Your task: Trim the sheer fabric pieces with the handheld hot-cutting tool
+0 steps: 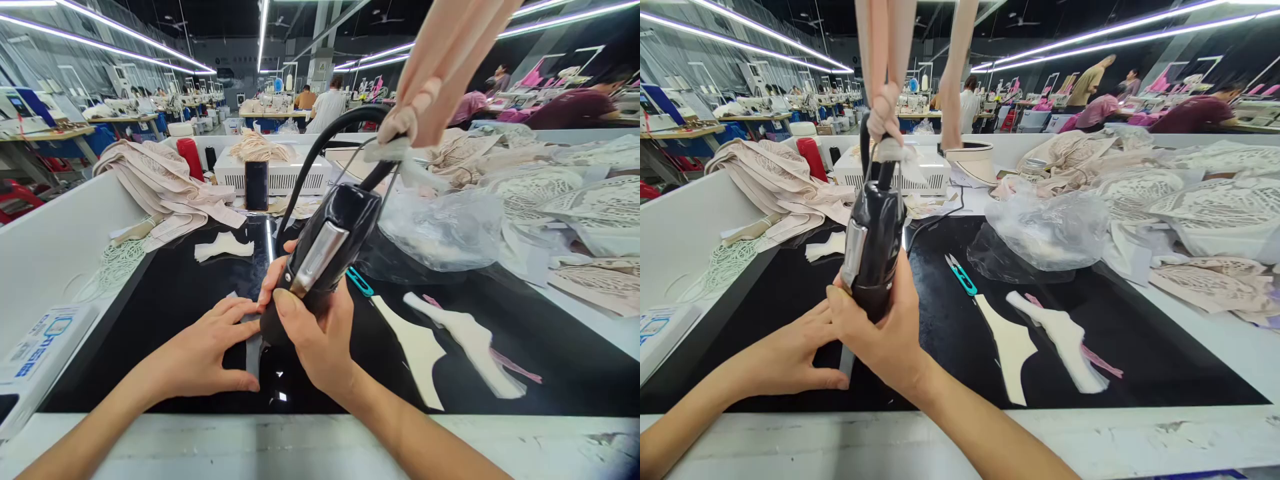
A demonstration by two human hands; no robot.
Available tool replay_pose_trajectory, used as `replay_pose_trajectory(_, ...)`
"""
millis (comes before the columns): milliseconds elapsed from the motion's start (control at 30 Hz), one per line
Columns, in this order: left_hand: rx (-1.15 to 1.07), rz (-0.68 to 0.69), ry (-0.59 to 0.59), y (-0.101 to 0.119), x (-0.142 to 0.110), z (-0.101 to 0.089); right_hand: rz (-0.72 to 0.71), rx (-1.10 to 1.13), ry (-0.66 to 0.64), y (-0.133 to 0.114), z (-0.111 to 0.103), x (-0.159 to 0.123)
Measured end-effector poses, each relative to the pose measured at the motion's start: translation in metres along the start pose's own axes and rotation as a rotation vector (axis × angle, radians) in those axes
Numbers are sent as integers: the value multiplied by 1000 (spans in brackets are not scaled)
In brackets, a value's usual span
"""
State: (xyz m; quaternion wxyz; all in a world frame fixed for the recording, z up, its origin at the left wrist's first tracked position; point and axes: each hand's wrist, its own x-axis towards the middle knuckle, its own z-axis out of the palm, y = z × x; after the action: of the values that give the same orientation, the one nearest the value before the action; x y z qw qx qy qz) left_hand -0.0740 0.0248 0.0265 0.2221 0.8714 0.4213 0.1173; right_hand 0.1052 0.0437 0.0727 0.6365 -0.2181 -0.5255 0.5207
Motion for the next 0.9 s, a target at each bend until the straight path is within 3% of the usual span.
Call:
replay_pose_trajectory(333,-39,6,-14,4,4,-4,61,154,-56,-9,0,-11)
replay_pose_trajectory(667,-41,18,10,8,4,-6,87,64,-26,-13,0,-17)
replay_pose_trajectory(900,-93,44,95,0,1,-1,8,70,-63,-12,-13,-15)
